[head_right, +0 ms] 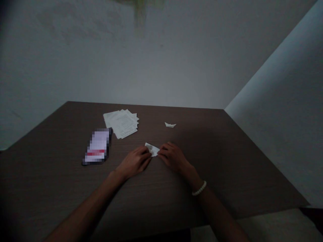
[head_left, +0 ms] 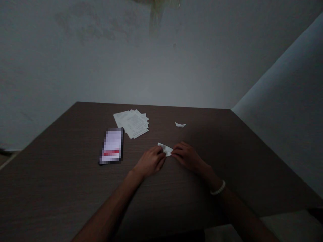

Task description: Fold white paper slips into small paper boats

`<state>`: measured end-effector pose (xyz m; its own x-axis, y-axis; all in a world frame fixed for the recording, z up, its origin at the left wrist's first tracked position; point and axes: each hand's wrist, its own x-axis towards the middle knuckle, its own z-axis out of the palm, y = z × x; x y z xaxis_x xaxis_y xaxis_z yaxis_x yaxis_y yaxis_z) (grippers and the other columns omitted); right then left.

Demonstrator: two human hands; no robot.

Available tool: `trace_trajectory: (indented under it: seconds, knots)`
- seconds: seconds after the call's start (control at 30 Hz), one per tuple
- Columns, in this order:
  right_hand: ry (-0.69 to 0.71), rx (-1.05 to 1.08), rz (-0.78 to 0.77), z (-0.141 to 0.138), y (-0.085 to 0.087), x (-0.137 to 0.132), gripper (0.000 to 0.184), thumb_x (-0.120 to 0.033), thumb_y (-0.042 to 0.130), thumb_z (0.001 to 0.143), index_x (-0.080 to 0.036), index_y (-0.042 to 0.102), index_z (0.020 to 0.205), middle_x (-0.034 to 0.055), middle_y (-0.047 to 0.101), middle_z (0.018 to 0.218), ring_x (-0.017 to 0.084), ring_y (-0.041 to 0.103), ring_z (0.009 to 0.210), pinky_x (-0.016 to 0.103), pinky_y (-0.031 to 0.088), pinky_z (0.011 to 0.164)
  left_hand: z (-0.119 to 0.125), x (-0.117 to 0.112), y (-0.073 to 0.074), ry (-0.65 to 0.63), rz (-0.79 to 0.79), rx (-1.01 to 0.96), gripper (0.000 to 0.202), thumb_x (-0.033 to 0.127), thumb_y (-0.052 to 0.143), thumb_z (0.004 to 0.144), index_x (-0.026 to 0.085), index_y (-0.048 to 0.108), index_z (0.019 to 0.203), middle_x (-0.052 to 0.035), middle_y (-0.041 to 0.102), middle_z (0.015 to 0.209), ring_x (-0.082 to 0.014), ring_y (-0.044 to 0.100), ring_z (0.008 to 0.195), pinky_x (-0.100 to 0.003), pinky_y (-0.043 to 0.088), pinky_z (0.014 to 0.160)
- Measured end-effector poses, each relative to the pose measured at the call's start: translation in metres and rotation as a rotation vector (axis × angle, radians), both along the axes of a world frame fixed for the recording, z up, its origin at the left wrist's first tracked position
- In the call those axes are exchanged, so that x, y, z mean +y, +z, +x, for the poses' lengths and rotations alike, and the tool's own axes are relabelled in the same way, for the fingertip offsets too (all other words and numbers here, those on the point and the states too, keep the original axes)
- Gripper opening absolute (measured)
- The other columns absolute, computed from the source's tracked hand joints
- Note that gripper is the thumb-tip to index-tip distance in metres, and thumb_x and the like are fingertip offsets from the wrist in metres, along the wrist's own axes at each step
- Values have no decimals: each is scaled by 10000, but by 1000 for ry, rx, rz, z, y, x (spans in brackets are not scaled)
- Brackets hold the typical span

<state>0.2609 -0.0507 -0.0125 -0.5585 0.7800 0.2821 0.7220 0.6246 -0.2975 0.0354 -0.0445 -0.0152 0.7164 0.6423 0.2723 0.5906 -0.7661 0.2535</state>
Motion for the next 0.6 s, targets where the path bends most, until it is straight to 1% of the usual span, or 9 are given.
trace_trajectory:
  seconds: [0.1, 0.27, 0.47, 0.6]
  knots:
    - [2, 4, 6, -2, 1, 2, 133, -195, 563, 908, -210, 695, 911, 62, 632, 934, 201, 519, 913, 347, 435, 829, 1, -1, 0, 0, -36, -20, 212, 251, 452, 930, 151, 638, 906, -92, 556, 955, -205, 544, 904, -339, 487, 805]
    - [-10, 8, 11, -6, 6, 5, 132, -153, 573, 878, -207, 691, 854, 62, 622, 935, 199, 520, 898, 337, 437, 807, 3, -4, 1, -16, -68, -65, 187, 252, 488, 905, 144, 617, 987, -108, 559, 1037, -228, 540, 1008, -359, 480, 891]
    - [-9, 59, -44, -1, 10, 4, 137, -113, 596, 829, -212, 687, 803, 58, 610, 922, 193, 533, 884, 332, 444, 806, 8, -10, 3, -28, -65, -59, 227, 303, 515, 892, 156, 623, 1026, -109, 564, 1039, -239, 547, 977, -371, 484, 854]
    - [-16, 92, -79, 3, 8, 4, 115, -126, 615, 814, -215, 687, 812, 50, 608, 917, 186, 542, 879, 322, 447, 796, 10, -12, 3, -40, -55, -41, 250, 303, 511, 891, 160, 627, 1060, -108, 563, 1044, -247, 541, 989, -385, 470, 874]
